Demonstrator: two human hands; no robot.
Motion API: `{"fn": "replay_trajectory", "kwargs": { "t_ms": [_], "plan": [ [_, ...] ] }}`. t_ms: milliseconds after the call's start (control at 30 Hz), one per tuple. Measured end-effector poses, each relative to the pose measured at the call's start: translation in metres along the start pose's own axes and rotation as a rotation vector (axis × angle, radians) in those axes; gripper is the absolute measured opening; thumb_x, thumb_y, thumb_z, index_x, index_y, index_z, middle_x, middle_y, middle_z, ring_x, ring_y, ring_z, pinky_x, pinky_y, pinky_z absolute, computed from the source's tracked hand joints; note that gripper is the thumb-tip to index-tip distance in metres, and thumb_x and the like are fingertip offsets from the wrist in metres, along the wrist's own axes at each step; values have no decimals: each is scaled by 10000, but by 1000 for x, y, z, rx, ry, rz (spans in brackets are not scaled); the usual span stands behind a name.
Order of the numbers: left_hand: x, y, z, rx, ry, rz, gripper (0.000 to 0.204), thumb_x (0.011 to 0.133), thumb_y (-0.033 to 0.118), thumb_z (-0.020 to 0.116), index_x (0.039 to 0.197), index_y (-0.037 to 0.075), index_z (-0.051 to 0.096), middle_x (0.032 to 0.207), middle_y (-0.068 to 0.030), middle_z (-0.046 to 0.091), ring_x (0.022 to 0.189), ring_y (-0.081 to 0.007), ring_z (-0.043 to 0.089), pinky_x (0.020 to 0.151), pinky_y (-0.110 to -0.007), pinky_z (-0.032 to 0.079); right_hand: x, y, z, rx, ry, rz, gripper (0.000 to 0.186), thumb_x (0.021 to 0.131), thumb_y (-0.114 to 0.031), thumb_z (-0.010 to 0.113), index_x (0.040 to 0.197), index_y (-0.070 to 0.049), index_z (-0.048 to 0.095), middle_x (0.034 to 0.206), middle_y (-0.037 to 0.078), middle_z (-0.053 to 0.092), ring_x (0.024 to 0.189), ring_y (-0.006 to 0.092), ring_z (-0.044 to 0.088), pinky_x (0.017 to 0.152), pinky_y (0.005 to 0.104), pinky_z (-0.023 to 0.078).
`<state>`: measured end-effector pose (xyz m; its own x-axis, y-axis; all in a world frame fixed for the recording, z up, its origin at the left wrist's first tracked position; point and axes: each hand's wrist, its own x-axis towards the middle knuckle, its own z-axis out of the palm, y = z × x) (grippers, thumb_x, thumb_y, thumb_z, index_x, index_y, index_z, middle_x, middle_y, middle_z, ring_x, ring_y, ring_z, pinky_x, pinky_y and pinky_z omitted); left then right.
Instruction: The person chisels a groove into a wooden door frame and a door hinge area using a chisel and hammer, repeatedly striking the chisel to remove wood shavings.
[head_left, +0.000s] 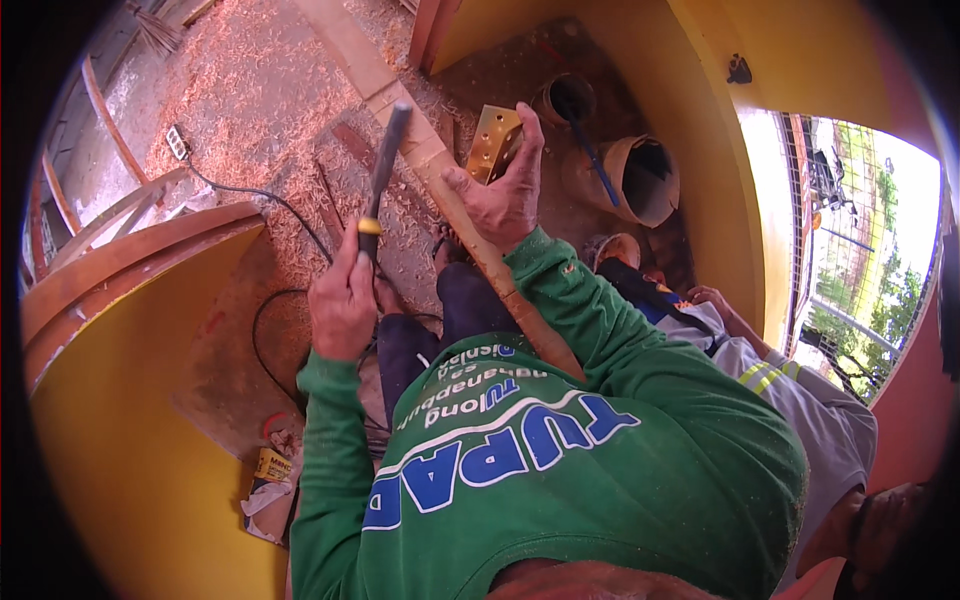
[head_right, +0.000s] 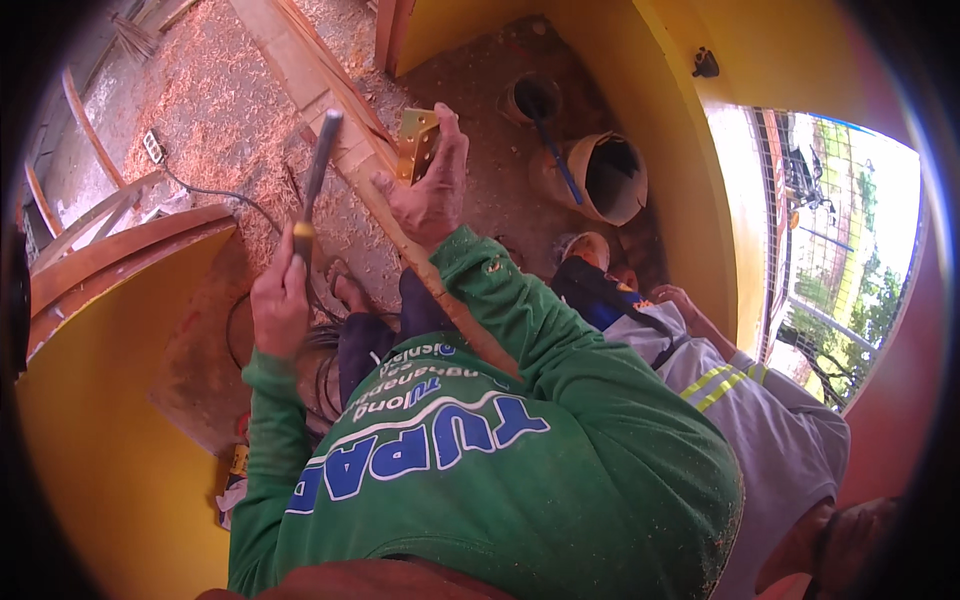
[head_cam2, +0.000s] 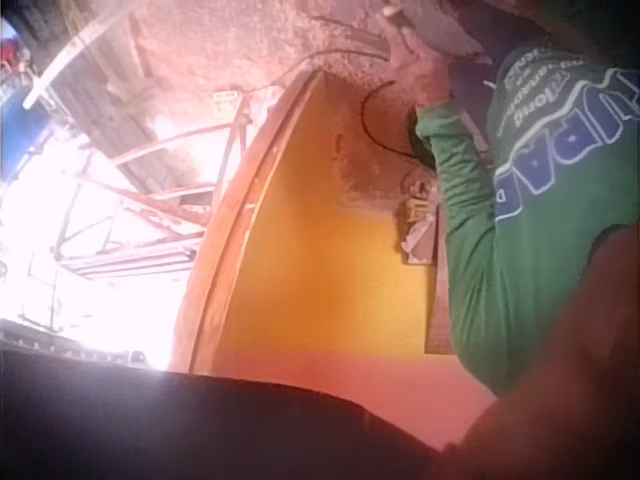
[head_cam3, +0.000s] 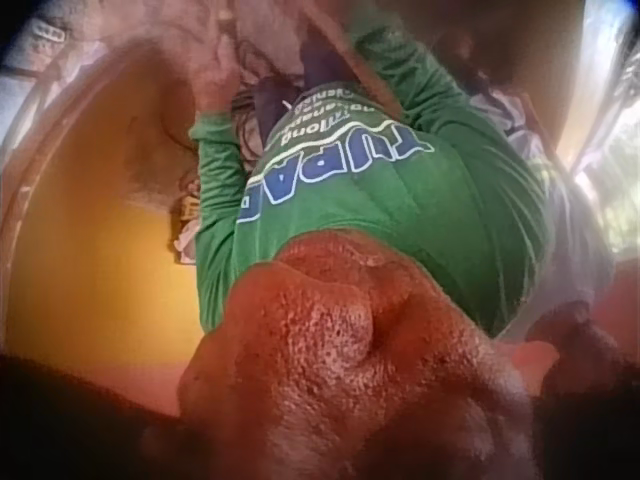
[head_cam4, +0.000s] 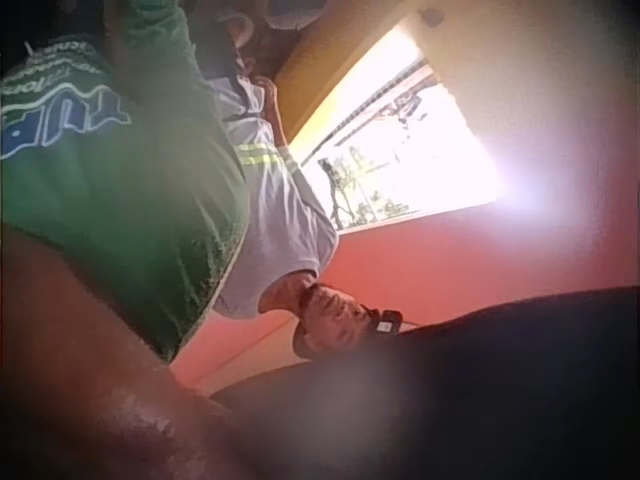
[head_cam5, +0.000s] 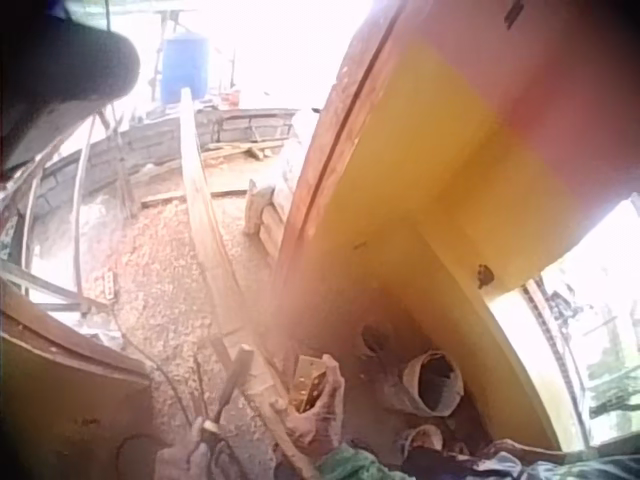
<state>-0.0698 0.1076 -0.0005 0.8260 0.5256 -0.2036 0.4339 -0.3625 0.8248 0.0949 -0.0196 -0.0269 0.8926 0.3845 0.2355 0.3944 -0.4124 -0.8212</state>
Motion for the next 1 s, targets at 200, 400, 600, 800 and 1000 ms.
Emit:
{"fn": "replay_trajectory", "kwargs": {
  "t_ms": [200, 400, 600, 800, 1000],
  "plan": [
    [-14, -1, 0, -54, -4, -45, 384, 846, 81, 451, 1228, 46, 467, 618, -182, 500, 464, -169, 511, 458, -299, 404, 5, 6, 0, 53, 25, -42, 913, 564, -99, 755, 1304, -72, 222, 1115, 170, 370, 1038, 309, 412, 902, 391, 346],
    [5, -1, 11, -10, 25, 8, 382, 855, 125, 448, 1233, 66, 465, 600, -195, 483, 435, -231, 480, 451, -346, 390, 6, 10, 2, 54, 6, -17, 932, 565, -117, 772, 1307, -72, 209, 1162, 152, 355, 1063, 273, 402, 922, 366, 342],
    [4, 3, 7, 35, 0, -4, 377, 855, 128, 447, 1227, 71, 473, 648, -218, 519, 491, -275, 533, 482, -358, 411, 4, 4, 3, -40, 23, -38, 935, 578, -121, 774, 1312, -62, 198, 1183, 147, 354, 1076, 251, 397, 947, 349, 321],
    [-26, -23, 18, -80, 126, 168, 361, 856, 130, 462, 1213, 85, 491, 652, -208, 549, 498, -293, 537, 494, -354, 416, 6, 1, 6, 46, -11, 21, 898, 594, -104, 751, 1310, -56, 211, 1220, 160, 343, 1107, 259, 386, 957, 353, 313],
    [43, 7, 2, -289, 88, -86, 393, 829, 209, 578, 1164, 17, 509, 648, -56, 561, 521, -103, 502, 479, -259, 422, 22, 10, -4, 207, -33, -5, 741, 705, -78, 619, 1320, -44, 208, 1114, 171, 444, 974, 250, 484, 844, 331, 404]
  ]
}}
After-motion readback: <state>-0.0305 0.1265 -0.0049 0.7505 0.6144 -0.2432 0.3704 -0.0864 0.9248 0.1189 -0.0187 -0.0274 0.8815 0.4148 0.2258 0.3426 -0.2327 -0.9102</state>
